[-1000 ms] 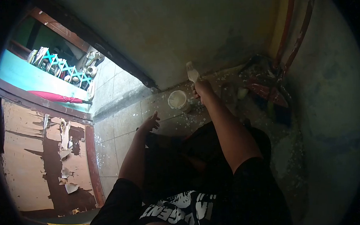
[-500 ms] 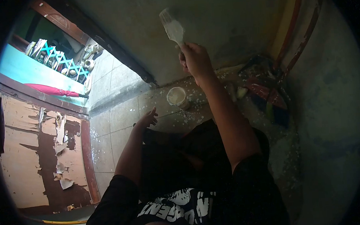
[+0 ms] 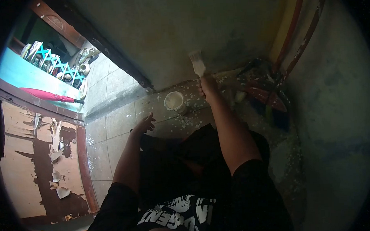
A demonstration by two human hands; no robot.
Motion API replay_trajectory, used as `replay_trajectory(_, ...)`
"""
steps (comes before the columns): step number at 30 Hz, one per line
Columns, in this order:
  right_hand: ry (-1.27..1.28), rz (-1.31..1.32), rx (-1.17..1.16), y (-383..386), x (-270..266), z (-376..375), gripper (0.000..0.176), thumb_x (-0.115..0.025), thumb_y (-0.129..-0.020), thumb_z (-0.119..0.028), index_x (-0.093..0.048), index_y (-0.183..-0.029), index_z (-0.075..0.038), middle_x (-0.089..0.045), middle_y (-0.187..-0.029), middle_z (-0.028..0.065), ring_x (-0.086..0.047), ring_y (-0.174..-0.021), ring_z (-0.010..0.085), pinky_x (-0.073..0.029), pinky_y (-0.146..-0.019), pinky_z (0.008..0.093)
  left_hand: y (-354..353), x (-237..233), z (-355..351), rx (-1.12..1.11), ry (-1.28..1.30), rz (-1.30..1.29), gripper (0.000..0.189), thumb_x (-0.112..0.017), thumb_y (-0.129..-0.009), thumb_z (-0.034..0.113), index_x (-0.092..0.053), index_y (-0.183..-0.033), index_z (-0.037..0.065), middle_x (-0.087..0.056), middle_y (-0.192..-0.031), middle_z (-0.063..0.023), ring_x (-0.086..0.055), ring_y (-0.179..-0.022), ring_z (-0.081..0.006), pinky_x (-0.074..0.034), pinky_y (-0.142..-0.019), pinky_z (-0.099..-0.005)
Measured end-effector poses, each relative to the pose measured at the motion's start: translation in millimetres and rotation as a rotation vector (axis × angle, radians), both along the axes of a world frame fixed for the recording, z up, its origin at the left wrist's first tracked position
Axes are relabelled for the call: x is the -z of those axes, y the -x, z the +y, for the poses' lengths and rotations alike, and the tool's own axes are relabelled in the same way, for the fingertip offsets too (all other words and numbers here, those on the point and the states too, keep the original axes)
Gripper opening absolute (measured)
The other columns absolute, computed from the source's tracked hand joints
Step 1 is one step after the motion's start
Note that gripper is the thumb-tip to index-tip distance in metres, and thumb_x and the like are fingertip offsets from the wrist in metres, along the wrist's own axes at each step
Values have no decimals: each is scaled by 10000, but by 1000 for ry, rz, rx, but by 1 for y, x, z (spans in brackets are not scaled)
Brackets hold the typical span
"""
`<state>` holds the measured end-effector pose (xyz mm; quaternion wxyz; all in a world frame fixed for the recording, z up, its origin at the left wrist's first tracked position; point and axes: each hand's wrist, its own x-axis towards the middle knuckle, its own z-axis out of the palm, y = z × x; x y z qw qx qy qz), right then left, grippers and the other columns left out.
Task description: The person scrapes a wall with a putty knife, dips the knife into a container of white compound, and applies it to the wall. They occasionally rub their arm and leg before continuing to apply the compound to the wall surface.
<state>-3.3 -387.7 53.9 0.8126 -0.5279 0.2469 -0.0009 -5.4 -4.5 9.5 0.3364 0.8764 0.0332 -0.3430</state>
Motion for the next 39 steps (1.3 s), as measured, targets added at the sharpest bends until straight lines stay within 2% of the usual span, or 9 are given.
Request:
replay_trajectory(2, -88, 165, -55, -13, 49, -15, 153, -454, -955, -167, -518, -891, -43, -488, -662, 34, -445, -485, 110, -327, -400, 268, -3, 6, 3, -10, -3, 1, 840, -271, -935, 764, -584, -1259, 55, -692, -922, -129, -648, -759, -198, -473, -645, -360)
replay_trajectory(5, -174, 156, -73, -10, 45, -15, 130, -442, -949, -139, -512, -899, -41, -488, -667, 41, -448, -494, 111, -332, -405, 269, -1, 2, 0, -16, -15, -6, 842, -277, -931, 769, -588, -1242, 51, -686, -895, -121, -640, -736, -190, -461, -617, -343)
replay_trajectory(10, -145, 7, -46, 14, -60, 5, 138, -483, -952, -162, -520, -895, -41, -491, -675, 20, -444, -505, 103, -332, -416, 266, -6, 10, 3, -9, 31, -2, 853, -287, -924, 777, -592, -1230, 42, -676, -861, -116, -627, -695, -190, -448, -597, -342)
replay_trajectory(17, -213, -286, -7, 14, -134, -26, 170, -513, -955, -178, -575, -875, -42, -482, -674, -7, -429, -522, 82, -305, -443, 249, -4, 9, 1, -22, -6, 16, 882, -290, -910, 795, -573, -1271, 41, -672, -859, -115, -625, -697, -188, -453, -612, -346)
replay_trajectory(25, -309, -650, -85, 36, -174, -52, 229, -528, -988, -245, -587, -982, -24, -486, -655, -10, -429, -531, 72, -311, -452, 240, 0, 4, 1, 36, 141, -154, 684, -302, -1053, 538, -731, -904, 27, -629, -734, -87, -594, -663, -179, -513, -654, -338)
replay_trajectory(27, -275, -704, -71, 32, -163, -55, 227, -531, -990, -256, -592, -990, -37, -492, -650, -7, -436, -530, 78, -315, -451, 249, 0, 6, 4, 35, 139, -149, 663, -327, -1047, 542, -726, -933, 24, -629, -736, -85, -592, -654, -178, -514, -650, -332)
replay_trajectory(30, -212, -558, -18, 16, -112, -63, 215, -542, -988, -284, -589, -987, -75, -538, -666, 9, -474, -519, 109, -361, -459, 264, 7, -2, 0, 31, 124, -132, 627, -376, -1036, 544, -715, -982, 19, -628, -737, -83, -588, -637, -176, -513, -637, -322)
replay_trajectory(33, -86, -142, -64, 5, -51, -73, 213, -526, -973, -255, -601, -937, -59, -590, -662, 52, -548, -499, 156, -451, -454, 312, 14, -7, -5, 1, 113, -151, 594, -422, -1024, 539, -703, -1017, 16, -630, -735, -84, -592, -629, -174, -510, -622, -318)
replay_trajectory(39, 202, 155, -252, 7, -34, -61, 185, -464, -961, -181, -544, -967, -15, -592, -674, 117, -602, -529, 223, -518, -476, 371, 26, -5, 2, -38, 135, -257, 527, -482, -1016, 494, -691, -1018, 11, -644, -729, -84, -610, -640, -162, -509, -622, -317)
